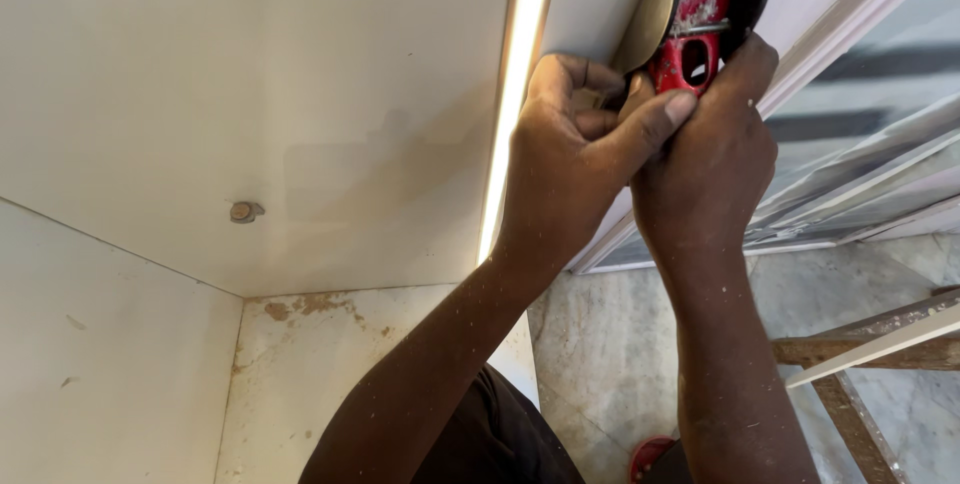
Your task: The person uses a hand sander to smooth the edges of a wooden frame. They work along the vertical edge and then move to a horizontal section, applying consistent pressure.
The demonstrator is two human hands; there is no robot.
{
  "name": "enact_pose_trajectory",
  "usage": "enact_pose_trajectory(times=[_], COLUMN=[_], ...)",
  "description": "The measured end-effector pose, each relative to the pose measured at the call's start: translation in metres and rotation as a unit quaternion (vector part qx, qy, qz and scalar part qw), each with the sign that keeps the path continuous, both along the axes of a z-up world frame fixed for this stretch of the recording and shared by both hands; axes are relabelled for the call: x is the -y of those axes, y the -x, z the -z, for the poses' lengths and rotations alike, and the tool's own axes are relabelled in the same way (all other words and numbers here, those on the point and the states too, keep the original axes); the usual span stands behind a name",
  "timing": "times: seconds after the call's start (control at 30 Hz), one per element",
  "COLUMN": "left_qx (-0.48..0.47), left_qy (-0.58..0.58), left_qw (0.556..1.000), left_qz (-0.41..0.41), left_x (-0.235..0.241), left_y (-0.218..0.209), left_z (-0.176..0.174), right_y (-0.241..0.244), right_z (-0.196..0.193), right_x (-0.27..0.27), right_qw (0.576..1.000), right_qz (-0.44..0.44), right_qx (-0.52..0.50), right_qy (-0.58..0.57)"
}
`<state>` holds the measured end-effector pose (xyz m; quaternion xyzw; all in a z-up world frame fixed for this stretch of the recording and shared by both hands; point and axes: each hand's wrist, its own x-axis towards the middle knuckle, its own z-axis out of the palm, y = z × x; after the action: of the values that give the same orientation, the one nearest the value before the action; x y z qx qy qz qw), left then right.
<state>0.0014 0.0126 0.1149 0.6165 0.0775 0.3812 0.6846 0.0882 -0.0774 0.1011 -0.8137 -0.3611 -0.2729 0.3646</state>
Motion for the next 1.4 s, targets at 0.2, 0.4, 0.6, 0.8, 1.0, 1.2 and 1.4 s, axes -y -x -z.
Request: enact_pose_trajectory(times=[0.2, 0.4, 0.6, 0.8, 1.0, 1.2, 1.4], left_qx=[-0.145, -0.25, -0.274, -0.285, -0.107, -0.057, -0.112], left_qy=[0.107, 0.3, 0.309, 0.123, -0.029, -0.046, 0.076], left_qw=[0.983, 0.92, 0.909, 0.948, 0.988, 0.997, 0.991], left_qz=[-0.019, -0.037, -0.052, -0.064, -0.11, -0.026, -0.011], left_x=[0.003, 0.007, 0.005, 0.002, 0.015, -0.007, 0.0], left_y=[-0.001, -0.017, -0.021, -0.015, -0.001, -0.003, -0.002], left_z=[0.145, 0.357, 0.4, 0.273, 0.078, -0.018, 0.131], right_y=[0.004, 0.0, -0.003, -0.005, 0.004, -0.007, 0.003], right_z=[0.16, 0.39, 0.435, 0.309, 0.1, -0.011, 0.14], right_x=[-0.007, -0.011, -0.009, -0.003, 0.0, 0.003, -0.005], right_qw=[0.984, 0.929, 0.916, 0.955, 0.999, 0.999, 0.984], right_qz=[0.029, 0.028, 0.001, 0.043, 0.008, -0.013, 0.052], right_qx=[-0.165, -0.334, -0.371, -0.261, -0.052, 0.05, -0.156], right_qy=[0.062, 0.157, 0.154, 0.135, 0.013, -0.003, 0.062])
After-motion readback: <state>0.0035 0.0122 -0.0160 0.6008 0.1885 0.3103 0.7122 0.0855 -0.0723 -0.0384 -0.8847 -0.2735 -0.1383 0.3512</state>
